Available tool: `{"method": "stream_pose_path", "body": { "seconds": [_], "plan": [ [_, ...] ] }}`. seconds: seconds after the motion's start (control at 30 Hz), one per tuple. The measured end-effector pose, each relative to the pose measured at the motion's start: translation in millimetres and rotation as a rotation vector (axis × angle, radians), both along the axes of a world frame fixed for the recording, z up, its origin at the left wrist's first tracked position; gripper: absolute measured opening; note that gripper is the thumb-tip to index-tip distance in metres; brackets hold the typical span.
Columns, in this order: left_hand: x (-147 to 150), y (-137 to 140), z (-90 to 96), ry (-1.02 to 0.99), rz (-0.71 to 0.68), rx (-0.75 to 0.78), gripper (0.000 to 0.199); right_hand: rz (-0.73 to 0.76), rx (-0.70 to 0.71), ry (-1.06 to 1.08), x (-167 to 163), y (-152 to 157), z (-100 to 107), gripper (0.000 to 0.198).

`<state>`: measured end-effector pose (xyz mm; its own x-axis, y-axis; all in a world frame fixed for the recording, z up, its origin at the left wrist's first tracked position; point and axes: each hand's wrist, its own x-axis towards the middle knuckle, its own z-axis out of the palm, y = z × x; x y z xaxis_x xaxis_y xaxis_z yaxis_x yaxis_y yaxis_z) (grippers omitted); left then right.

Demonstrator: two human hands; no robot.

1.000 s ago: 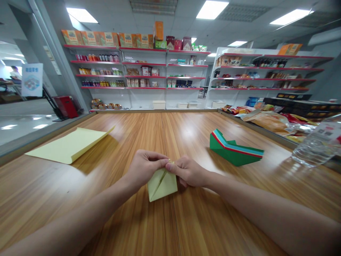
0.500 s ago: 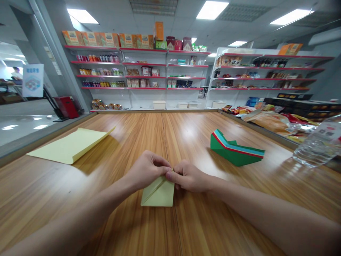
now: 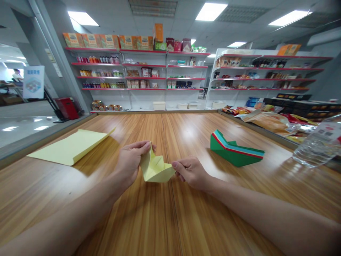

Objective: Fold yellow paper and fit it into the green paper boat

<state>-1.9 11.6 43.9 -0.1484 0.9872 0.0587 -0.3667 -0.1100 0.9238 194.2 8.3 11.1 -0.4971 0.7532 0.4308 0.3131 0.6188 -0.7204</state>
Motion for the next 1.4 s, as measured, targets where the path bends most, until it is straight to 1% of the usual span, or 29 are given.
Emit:
{"method": "stream_pose_path", "body": {
  "seconds": [0.1,0.17,0.23,0.3,0.4,0.5,0.6,0.67,0.73,0.8,0.9,0.97,1.0,1.03,1.17,1.23,1.4],
  "plan": [
    [-8,10,1.5,-0.252,0.069,0.034,0.004,-0.100,0.166,-0.010,2,2,-2,0.046],
    [-12,15,5.0,-0.369,0.100,0.039,0.005,-0.128,0.241,-0.003,3,3,-3,0.042],
    [-15,17,9.1,-0.431,0.133,0.022,0.011,-0.132,0.289,0.002,3,3,-3,0.039],
    [-16,17,11.9,-0.445,0.162,0.005,0.015,-0.118,0.310,-0.025,4,3,-4,0.038],
    [-13,12,11.4,-0.387,0.155,0.037,0.011,-0.097,0.313,-0.130,2,1,-3,0.040],
    [-5,4,7.1,-0.247,0.098,0.125,0.004,-0.103,0.319,-0.236,-1,-4,1,0.036],
    [3,-3,2.7,-0.118,0.009,0.202,0.010,-0.100,0.315,-0.315,-6,-9,5,0.026],
    [6,-6,-0.2,-0.067,-0.029,0.225,0.012,-0.105,0.291,-0.358,-8,-11,5,0.026],
    [6,-6,-3.6,-0.008,-0.052,0.236,0.014,-0.122,0.253,-0.386,-8,-10,3,0.030],
    [3,-4,-7.2,0.103,-0.100,0.240,0.018,-0.135,0.221,-0.391,-7,-8,0,0.036],
    [-1,-1,-12.8,0.266,-0.247,0.196,0.029,-0.136,0.214,-0.369,-4,-4,-2,0.040],
    [-2,2,-16.7,0.261,-0.329,0.159,0.031,-0.138,0.222,-0.360,-3,-1,-3,0.041],
    [-3,4,-18.9,0.225,-0.339,0.147,0.030,-0.141,0.223,-0.358,-2,0,-3,0.041],
    [-4,5,-21.1,0.181,-0.321,0.138,0.027,-0.146,0.222,-0.358,-2,1,-3,0.041],
    [-6,11,-29.5,0.006,-0.113,0.095,0.018,-0.155,0.213,-0.337,-2,4,-4,0.042],
    [-7,13,-31.1,-0.076,-0.044,0.067,0.016,-0.143,0.212,-0.314,-3,4,-4,0.043],
    [-5,15,-23.3,-0.254,0.092,-0.029,0.022,-0.098,0.176,-0.204,-4,-1,-3,0.043]
  ]
}}
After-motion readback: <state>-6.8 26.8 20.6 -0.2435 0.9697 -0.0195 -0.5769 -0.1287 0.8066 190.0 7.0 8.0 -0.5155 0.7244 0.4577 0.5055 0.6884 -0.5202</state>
